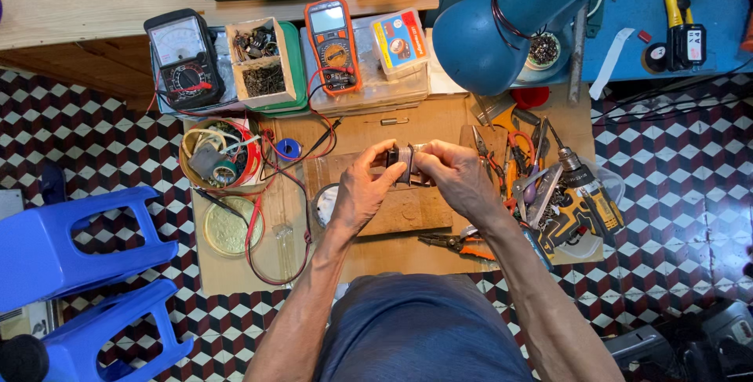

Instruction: The person winds a thin wire around a small rectangular core held in the left hand. The person repeatedly wraps the wire by hand, rotating the core as needed to maintain alignment. The work is performed at a bench with various tools and electronics visible.

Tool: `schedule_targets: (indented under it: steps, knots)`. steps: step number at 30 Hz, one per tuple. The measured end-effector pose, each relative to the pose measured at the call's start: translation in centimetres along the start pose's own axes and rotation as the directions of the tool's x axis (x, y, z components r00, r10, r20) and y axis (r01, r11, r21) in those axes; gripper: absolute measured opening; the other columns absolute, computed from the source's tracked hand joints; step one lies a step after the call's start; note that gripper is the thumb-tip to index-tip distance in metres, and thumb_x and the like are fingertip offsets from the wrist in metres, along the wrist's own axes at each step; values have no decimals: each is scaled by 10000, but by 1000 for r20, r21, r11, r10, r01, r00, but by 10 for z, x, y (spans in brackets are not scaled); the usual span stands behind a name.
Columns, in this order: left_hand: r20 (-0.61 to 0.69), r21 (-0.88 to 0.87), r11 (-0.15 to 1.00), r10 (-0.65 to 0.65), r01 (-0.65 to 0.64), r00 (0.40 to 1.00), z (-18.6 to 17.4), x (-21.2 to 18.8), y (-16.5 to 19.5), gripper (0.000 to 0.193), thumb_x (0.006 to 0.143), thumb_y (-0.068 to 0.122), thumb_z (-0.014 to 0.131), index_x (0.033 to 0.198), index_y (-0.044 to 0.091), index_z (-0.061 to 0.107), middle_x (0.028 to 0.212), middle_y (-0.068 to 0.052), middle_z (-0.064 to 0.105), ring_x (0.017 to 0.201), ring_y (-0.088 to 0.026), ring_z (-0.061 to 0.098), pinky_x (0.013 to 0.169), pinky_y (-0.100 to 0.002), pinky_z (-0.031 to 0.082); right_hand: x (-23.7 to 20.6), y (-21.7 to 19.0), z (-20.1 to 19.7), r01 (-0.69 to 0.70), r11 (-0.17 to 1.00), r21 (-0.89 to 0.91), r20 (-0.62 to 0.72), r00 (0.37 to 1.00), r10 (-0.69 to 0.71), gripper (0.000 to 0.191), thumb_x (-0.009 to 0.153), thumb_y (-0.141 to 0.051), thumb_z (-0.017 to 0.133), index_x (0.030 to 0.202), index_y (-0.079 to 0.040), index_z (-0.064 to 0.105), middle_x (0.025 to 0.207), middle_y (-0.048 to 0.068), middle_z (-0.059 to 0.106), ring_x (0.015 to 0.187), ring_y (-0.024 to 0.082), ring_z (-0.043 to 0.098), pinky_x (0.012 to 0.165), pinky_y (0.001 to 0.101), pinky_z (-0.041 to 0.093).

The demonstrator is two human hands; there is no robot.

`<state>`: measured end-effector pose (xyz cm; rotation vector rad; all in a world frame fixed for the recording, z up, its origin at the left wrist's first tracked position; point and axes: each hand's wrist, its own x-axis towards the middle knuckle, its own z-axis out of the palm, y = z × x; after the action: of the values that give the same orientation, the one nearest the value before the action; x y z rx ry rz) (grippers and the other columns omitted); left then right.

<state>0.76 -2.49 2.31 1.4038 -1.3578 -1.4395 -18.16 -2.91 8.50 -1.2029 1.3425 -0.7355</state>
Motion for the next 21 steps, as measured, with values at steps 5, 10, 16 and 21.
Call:
schedule_targets:
  steps: [5,10,16,21]
  knots:
    - [40,-60,998,-20,22,999,2,-15,5,460,913,206,741,1321,24,635,1157,-116,749,1076,-169,710,901,-309,590,5,-23,-14,-2,998,-60,-62,998,-2,285,973,-236,610,832,-3,690,704,-1,639,656,65,563,607,252,466]
    - [89,-107,993,-33,43,995,5,-25,8,469,918,219,739,1329,21,631,1151,-105,754,1075,-154,710,939,-301,569,10,-30,-21,69,986,-153,-106,991,-86,291,983,-268,600,847,-20,673,705,-11,560,651,76,494,582,278,411]
    - [146,-109,993,-27,43,989,12,-32,17,469,919,218,735,1338,32,636,1129,-95,756,1047,-153,709,926,-301,577,15,-27,-28,77,967,-242,-141,984,-113,313,996,-283,588,864,-9,666,690,18,533,650,114,483,597,316,414]
    - [157,-175,983,-28,56,987,18,-33,19,464,920,201,737,1335,20,636,1130,-104,752,1046,-157,710,935,-304,582,22,-15,-34,67,953,-296,-151,982,-116,315,994,-293,576,878,-15,670,680,23,577,646,116,523,601,318,433]
